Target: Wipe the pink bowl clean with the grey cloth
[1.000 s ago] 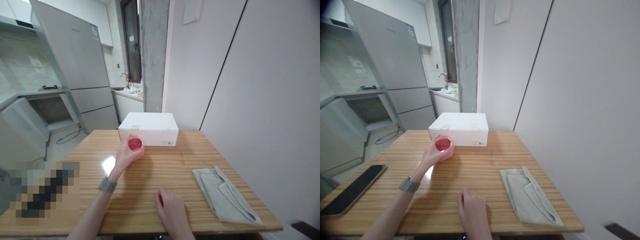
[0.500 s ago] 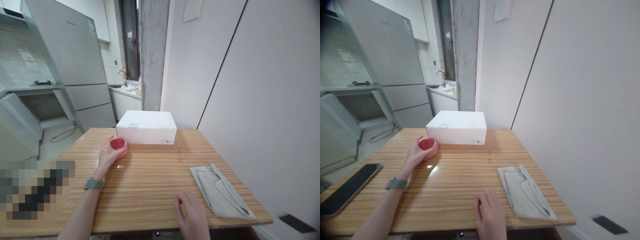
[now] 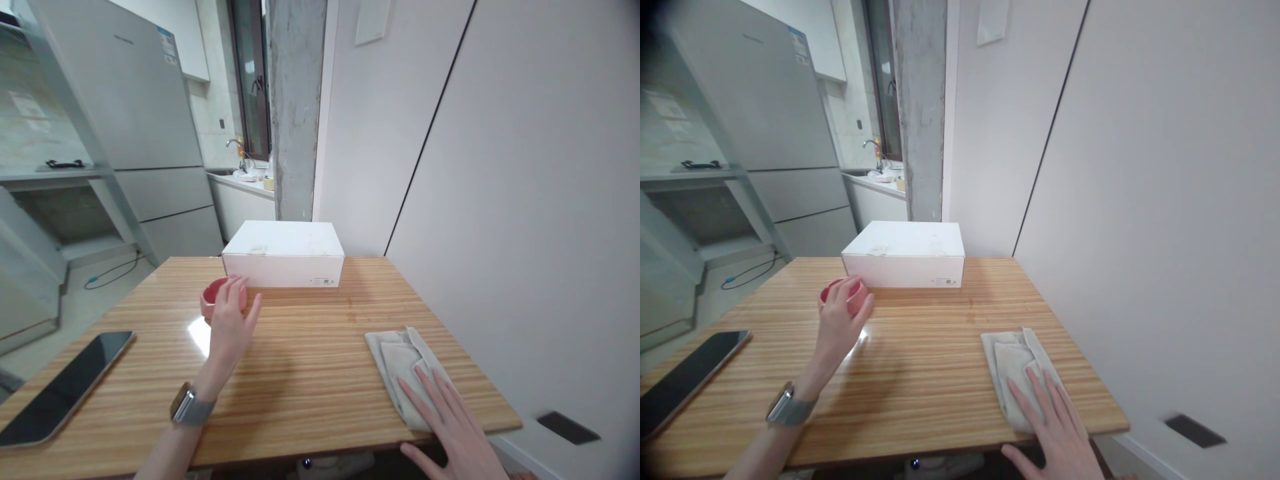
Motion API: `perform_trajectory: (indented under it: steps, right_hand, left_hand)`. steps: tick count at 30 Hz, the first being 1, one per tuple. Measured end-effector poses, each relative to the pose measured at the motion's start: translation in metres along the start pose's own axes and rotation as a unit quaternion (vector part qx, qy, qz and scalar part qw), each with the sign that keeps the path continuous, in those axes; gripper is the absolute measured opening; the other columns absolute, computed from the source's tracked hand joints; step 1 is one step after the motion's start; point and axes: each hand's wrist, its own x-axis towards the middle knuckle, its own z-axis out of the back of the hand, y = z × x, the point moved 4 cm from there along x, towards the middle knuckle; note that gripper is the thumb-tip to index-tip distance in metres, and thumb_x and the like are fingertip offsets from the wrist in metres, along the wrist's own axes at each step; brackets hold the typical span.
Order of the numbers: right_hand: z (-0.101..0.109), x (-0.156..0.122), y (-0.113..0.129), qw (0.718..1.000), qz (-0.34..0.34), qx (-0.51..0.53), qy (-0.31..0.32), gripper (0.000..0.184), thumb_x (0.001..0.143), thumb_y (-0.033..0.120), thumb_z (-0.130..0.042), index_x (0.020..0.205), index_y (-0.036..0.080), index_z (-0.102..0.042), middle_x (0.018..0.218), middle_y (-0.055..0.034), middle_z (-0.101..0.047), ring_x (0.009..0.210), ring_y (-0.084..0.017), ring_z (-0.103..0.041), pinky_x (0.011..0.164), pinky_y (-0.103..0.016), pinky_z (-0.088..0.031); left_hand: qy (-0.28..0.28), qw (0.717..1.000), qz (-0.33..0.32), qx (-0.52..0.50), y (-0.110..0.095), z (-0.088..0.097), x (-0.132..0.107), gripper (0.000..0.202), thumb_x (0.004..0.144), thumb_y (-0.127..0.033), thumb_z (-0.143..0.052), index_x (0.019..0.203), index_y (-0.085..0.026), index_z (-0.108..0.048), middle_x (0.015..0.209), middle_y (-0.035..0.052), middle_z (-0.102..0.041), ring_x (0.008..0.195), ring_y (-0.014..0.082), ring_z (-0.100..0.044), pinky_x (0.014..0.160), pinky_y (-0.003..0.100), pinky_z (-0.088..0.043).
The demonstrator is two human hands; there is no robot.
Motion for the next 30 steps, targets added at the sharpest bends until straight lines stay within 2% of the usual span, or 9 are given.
perform_trajectory:
  steps: [4,7,11,14,16,18,21,25,30]
  right_hand:
    - [0.011,-0.002,0.017,0.999,0.048,-0.01,-0.014,0.059,0.083,0.031,-0.051,0.141,0.032,-0.037,0.144,-0.0005,-0.042,0.127,-0.026,-0.046,0.095,-0.036,-0.047]
    - [0.017,-0.003,0.022,0.999,0.024,0.029,-0.036,0.061,0.086,0.023,-0.044,0.144,0.028,-0.029,0.137,-0.001,-0.05,0.12,-0.022,-0.054,0.091,-0.03,-0.051]
    - [0.011,0.005,0.041,0.991,-0.076,0.092,-0.065,0.062,0.092,0.025,-0.04,0.149,0.022,-0.014,0.127,-0.0067,-0.059,0.107,-0.02,-0.063,0.083,-0.027,-0.055]
    - [-0.002,0.024,0.081,0.985,-0.077,0.135,-0.07,0.063,0.092,0.022,-0.041,0.148,0.021,-0.014,0.13,-0.0074,-0.057,0.112,-0.022,-0.059,0.088,-0.031,-0.054]
    - [-0.008,0.04,0.114,0.984,-0.026,0.152,-0.091,0.061,0.089,0.023,-0.044,0.146,0.02,-0.024,0.131,-0.0076,-0.055,0.115,-0.025,-0.057,0.089,-0.035,-0.054]
    - [-0.008,0.053,0.144,0.977,0.023,0.158,-0.142,0.056,0.086,0.028,-0.051,0.139,0.019,-0.04,0.126,-0.0084,-0.06,0.111,-0.027,-0.06,0.085,-0.036,-0.056]
    - [-0.004,0.065,0.165,0.961,-0.011,0.211,-0.176,0.041,0.086,0.032,-0.05,0.125,0.021,-0.055,0.127,-0.0089,-0.059,0.114,-0.027,-0.058,0.087,-0.039,-0.055]
    - [0.01,0.065,0.154,0.946,-0.042,0.25,-0.203,0.034,0.087,0.019,-0.046,0.118,0.025,-0.058,0.123,-0.0073,-0.061,0.116,-0.025,-0.057,0.091,-0.04,-0.052]
    - [0.01,0.056,0.115,0.957,-0.054,0.246,-0.147,0.034,0.087,0.019,-0.051,0.121,0.023,-0.055,0.123,-0.008,-0.061,0.111,-0.023,-0.06,0.088,-0.034,-0.054]
  left_hand:
    - [0.165,0.98,0.023,-0.109,-0.024,-0.021,-0.049,0.031,0.088,-0.042,-0.045,0.1,-0.02,-0.062,0.091,0.0058,-0.066,0.085,0.0207,-0.062,0.075,0.033,-0.05]
    - [0.332,0.906,0.122,-0.232,-0.042,-0.04,-0.096,0.042,0.088,-0.049,-0.043,0.108,-0.018,-0.062,0.07,0.0019,-0.064,0.061,0.0152,-0.06,0.056,0.027,-0.049]
    - [0.447,0.766,0.241,-0.394,-0.072,-0.053,-0.139,0.065,0.086,-0.052,-0.045,0.144,-0.031,-0.025,0.102,0.0061,-0.066,0.069,0.0152,-0.064,0.049,0.024,-0.05]
    - [0.445,0.731,0.255,-0.45,-0.082,-0.057,-0.142,0.068,0.087,-0.052,-0.043,0.146,-0.035,-0.015,0.132,0.0097,-0.053,0.084,0.0186,-0.067,0.059,0.031,-0.056]
    - [0.408,0.761,0.238,-0.446,-0.076,-0.056,-0.136,0.064,0.086,-0.048,-0.047,0.144,-0.029,-0.027,0.139,0.0087,-0.048,0.103,0.0219,-0.063,0.082,0.037,-0.054]
    - [0.36,0.815,0.212,-0.402,-0.062,-0.05,-0.127,0.056,0.082,-0.039,-0.055,0.135,-0.022,-0.046,0.137,0.0078,-0.051,0.122,0.0236,-0.051,0.104,0.038,-0.04]
    - [0.332,0.865,0.184,-0.327,-0.034,-0.03,-0.114,0.047,0.076,-0.028,-0.059,0.122,-0.019,-0.059,0.131,0.008,-0.057,0.127,0.0256,-0.046,0.111,0.042,-0.029]
    - [0.341,0.894,0.155,-0.245,0.01,0.019,-0.094,0.044,0.077,-0.033,-0.059,0.12,-0.025,-0.061,0.129,0.005,-0.059,0.124,0.0268,-0.049,0.109,0.046,-0.031]
    - [0.32,0.927,0.148,-0.126,0.086,0.074,-0.077,0.049,0.077,-0.044,-0.061,0.123,-0.029,-0.058,0.129,0.002,-0.059,0.12,0.0272,-0.053,0.101,0.042,-0.043]
